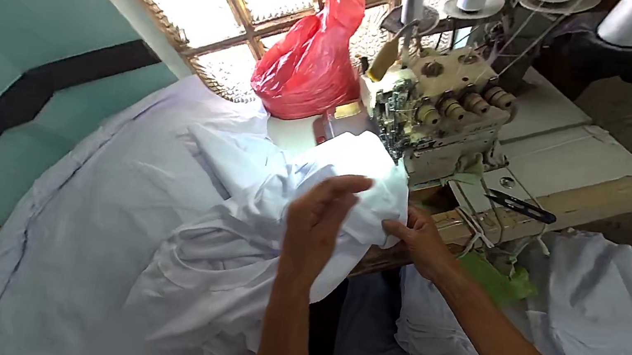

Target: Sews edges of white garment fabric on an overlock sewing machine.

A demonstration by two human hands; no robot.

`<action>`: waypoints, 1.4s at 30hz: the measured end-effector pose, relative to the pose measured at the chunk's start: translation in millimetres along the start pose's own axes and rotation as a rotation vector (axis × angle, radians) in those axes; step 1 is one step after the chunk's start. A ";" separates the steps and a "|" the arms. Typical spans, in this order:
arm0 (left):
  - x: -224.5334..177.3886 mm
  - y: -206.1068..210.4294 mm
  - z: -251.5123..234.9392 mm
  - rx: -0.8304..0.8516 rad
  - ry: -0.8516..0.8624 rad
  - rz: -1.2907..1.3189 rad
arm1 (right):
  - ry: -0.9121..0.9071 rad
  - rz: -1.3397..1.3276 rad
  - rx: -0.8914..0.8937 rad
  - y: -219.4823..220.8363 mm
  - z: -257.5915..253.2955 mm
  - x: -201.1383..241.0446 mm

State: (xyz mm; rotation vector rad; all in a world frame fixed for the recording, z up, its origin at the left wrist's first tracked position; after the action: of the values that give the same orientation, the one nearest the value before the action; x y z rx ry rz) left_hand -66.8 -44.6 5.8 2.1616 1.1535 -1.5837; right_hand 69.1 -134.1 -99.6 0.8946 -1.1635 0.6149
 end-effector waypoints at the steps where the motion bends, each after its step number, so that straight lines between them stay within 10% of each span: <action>1: 3.9 -11.7 4.4 -0.068 -0.020 -0.015 | 0.032 -0.034 -0.048 -6.3 -1.4 -6.1; 7: 18.7 -42.2 46.8 -0.188 -0.097 -0.007 | 0.109 -0.038 -0.141 -18.3 0.2 -20.4; 16: 22.4 -9.1 69.7 0.012 -0.055 -0.299 | -0.300 0.895 -0.304 -39.7 -5.4 13.3; 27: 30.1 20.0 80.3 0.163 -0.035 -0.435 | -0.052 0.919 -0.104 -33.3 2.7 16.1; 36: 24.8 33.1 63.0 0.487 -0.313 -0.363 | -0.927 0.403 0.376 30.3 32.7 126.0; 42: 10.7 10.7 -16.3 0.245 -0.230 -0.856 | -0.710 0.125 0.547 34.7 20.7 168.3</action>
State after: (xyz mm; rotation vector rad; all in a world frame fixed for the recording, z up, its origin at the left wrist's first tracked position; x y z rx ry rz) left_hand -46.6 -37.2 0.0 1.5888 2.0442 -2.3177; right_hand 81.5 -139.0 73.0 1.5948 -1.7311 0.7619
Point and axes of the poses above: each hand's wrist, its own z-axis away from the middle knuckle, its own y-axis out of the palm, x = y × z, the point moved 5 cm from there along -z, towards the middle knuckle, and after that the axes turned 3 degrees about -y, right-handed, at the moved point
